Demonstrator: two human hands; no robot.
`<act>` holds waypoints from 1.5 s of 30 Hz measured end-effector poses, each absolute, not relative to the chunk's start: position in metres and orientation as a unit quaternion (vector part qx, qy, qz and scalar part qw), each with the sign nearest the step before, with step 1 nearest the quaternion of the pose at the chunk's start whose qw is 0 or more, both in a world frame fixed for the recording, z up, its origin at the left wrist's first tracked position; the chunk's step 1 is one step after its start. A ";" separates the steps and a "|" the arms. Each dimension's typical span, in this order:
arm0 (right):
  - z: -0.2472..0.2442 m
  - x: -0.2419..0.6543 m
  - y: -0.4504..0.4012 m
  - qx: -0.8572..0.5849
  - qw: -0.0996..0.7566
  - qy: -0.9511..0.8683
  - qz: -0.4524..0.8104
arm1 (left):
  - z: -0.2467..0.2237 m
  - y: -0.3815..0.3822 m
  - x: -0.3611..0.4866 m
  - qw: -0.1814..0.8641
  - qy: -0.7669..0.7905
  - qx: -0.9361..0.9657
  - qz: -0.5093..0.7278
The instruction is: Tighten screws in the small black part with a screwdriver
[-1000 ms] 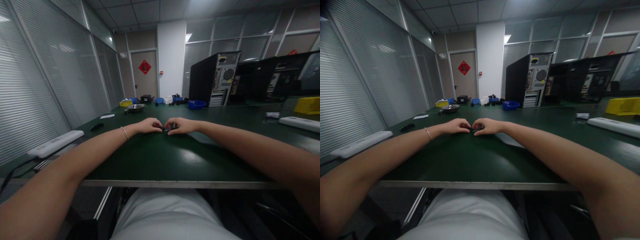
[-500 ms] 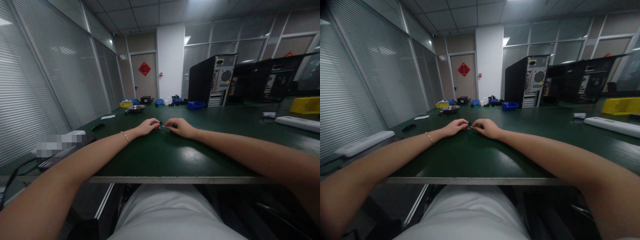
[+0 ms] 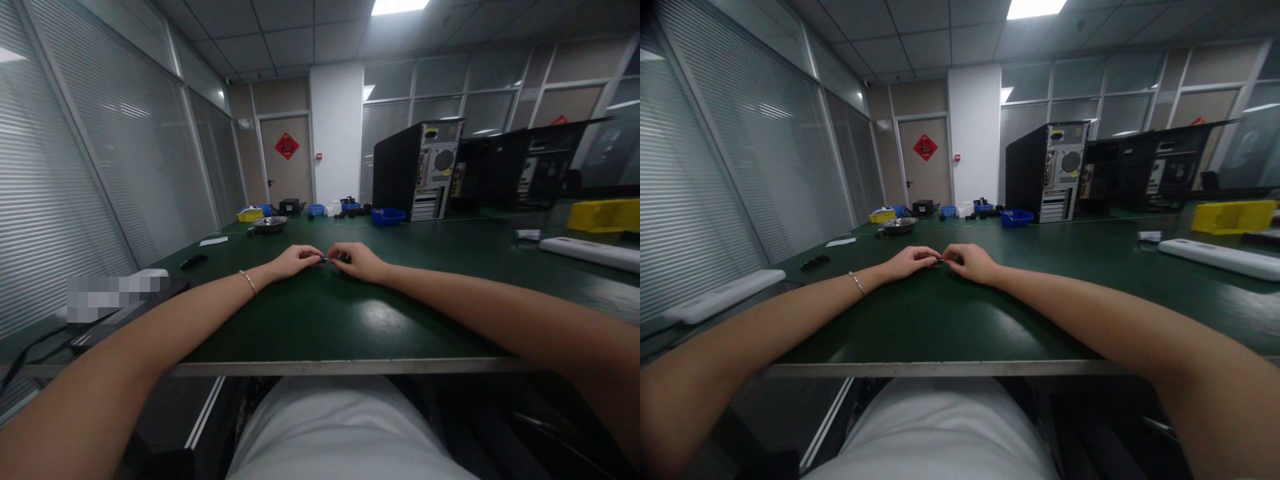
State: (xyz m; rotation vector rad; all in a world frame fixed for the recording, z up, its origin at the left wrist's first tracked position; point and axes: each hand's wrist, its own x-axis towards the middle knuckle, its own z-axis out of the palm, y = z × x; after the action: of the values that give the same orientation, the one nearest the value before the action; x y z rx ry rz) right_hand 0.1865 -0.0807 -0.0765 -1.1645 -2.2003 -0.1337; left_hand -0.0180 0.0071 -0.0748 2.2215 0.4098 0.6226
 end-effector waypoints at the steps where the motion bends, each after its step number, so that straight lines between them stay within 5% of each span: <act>1: -0.076 0.187 -0.081 -0.440 0.319 -0.838 -0.051 | -0.075 0.007 -0.018 0.389 0.162 0.872 0.247; 45: -0.075 0.187 -0.084 -0.421 0.324 -0.847 -0.010 | -0.075 0.006 -0.021 0.451 0.180 0.842 0.234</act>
State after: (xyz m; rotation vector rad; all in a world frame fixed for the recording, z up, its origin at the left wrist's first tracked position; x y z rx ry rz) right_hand 0.1874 -0.0841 -0.0748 -1.1039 -2.2216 -0.0264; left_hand -0.0212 0.0057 -0.0749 2.0814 0.4442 0.5790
